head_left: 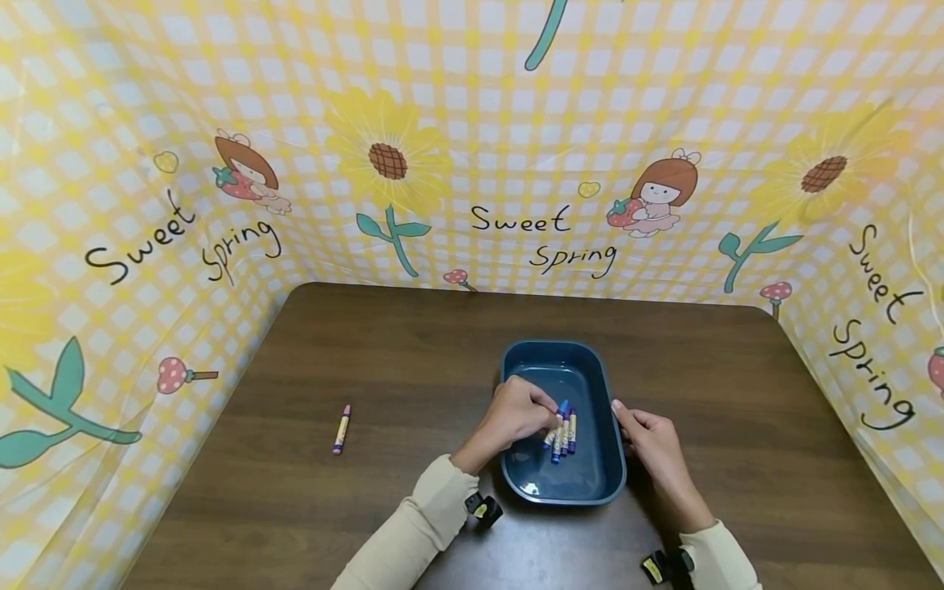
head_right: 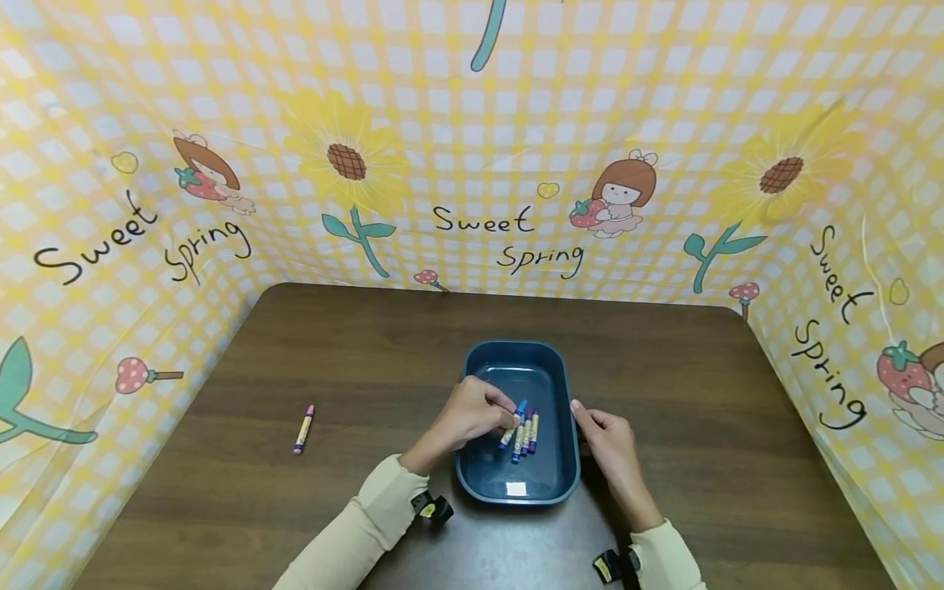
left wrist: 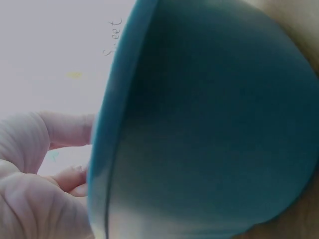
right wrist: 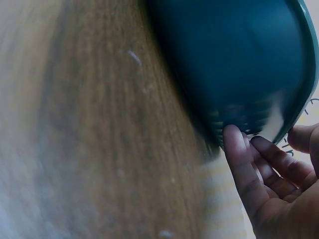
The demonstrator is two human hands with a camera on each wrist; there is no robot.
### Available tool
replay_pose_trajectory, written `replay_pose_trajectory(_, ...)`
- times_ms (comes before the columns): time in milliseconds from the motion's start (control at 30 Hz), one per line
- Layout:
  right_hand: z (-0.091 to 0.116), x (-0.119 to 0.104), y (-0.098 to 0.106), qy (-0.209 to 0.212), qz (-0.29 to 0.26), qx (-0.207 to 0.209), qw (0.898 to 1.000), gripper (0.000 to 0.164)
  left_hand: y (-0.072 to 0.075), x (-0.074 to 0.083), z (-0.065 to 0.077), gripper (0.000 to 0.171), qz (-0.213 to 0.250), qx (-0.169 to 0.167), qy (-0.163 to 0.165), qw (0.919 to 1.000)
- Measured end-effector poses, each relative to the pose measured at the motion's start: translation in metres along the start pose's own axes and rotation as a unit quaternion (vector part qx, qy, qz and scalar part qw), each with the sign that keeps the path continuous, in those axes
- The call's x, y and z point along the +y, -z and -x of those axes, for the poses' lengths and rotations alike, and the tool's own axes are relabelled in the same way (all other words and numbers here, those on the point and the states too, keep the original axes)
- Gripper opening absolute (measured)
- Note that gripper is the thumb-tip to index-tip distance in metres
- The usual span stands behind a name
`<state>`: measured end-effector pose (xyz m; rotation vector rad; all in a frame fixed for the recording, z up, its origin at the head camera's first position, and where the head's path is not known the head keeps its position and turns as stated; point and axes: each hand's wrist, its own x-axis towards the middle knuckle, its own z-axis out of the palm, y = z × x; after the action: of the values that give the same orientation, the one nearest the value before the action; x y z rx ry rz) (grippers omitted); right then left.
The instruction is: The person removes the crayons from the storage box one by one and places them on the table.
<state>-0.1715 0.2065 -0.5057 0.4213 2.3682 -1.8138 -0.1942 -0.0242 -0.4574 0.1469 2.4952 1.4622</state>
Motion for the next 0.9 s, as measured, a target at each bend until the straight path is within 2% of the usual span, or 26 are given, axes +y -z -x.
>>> replay_pose_trajectory(433,0.0,0.0,-0.001,-0.001,-0.013,0.003,1.0,0.048,0.006,-0.001,0.006,0.006,0.06,0.001,0.02,0.998)
replay_pose_trajectory(900,0.0,0.0,0.0,-0.006,0.005,0.004,1.0,0.051,0.017,0.0,0.012,0.011,0.08,-0.005,0.006,0.9968)
